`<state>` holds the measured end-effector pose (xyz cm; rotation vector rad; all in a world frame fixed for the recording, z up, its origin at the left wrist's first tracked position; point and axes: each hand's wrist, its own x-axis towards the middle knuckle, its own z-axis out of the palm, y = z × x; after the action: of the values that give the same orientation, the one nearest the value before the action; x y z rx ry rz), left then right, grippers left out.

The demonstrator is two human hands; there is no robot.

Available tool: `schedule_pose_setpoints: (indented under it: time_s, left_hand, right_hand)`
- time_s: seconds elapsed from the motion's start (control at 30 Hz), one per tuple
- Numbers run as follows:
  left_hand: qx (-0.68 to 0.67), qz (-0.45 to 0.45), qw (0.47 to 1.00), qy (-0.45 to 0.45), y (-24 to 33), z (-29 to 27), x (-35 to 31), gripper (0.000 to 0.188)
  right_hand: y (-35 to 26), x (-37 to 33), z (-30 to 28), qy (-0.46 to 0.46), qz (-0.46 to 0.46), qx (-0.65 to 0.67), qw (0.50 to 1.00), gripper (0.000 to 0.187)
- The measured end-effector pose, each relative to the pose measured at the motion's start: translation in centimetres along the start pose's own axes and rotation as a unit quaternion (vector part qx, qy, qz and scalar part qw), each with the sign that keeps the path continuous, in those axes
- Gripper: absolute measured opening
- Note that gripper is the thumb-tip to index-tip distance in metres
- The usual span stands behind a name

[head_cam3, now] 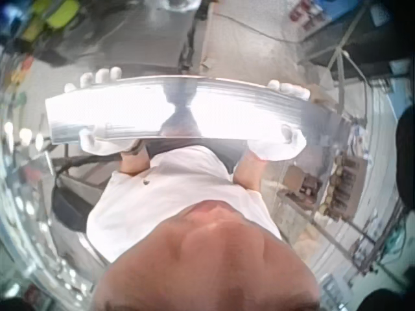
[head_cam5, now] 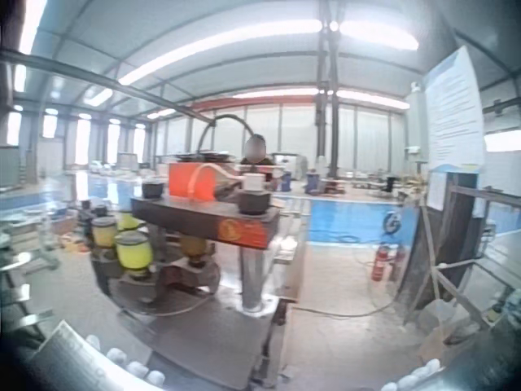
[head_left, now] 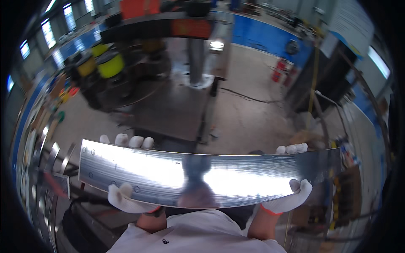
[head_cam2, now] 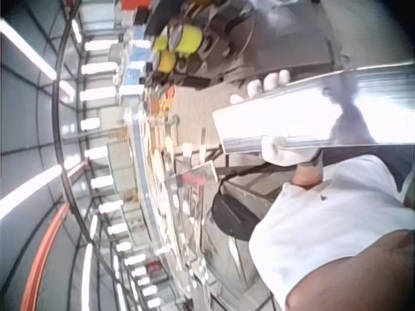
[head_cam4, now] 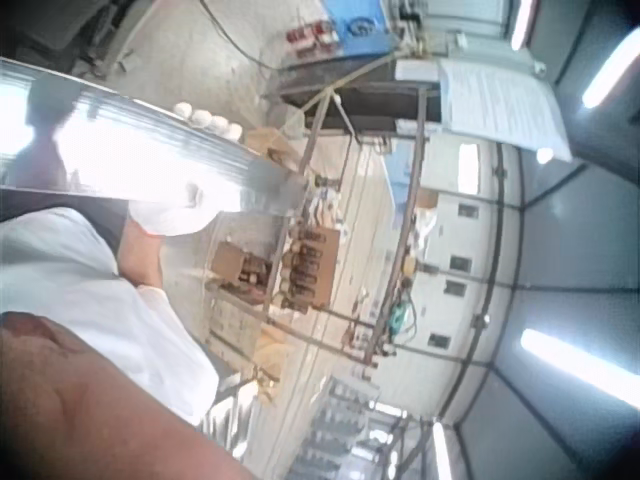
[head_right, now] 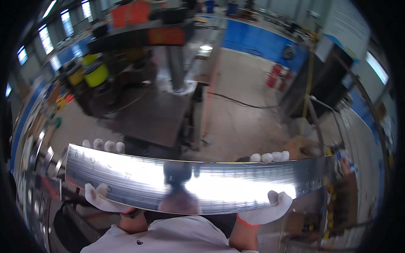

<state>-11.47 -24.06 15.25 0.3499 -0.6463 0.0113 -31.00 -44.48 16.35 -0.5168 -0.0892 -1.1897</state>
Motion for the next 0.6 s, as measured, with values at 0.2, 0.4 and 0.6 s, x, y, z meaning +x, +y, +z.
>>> schedule_pose_setpoints:
  time_s: [0.2,0.4,0.6]
  left_hand:
    - [0.104,0.182,0.971,0.115,9.5,-5.6,3.2,0.090]
    - [0.105,0.230,0.963,0.097,18.3,-8.7,1.6,0.089]
    - [0.258,0.423,0.796,0.346,20.5,-7.6,-0.7,0.072]
  right_hand:
    - [9.8,-0.3,5.8,-0.107,0.235,0.076,0.963,0.046]
    - [17.0,-4.1,4.9,-0.173,0.362,0.096,0.911,0.089]
    - [22.1,-5.1,7.5,-0.234,0.516,0.120,0.815,0.083]
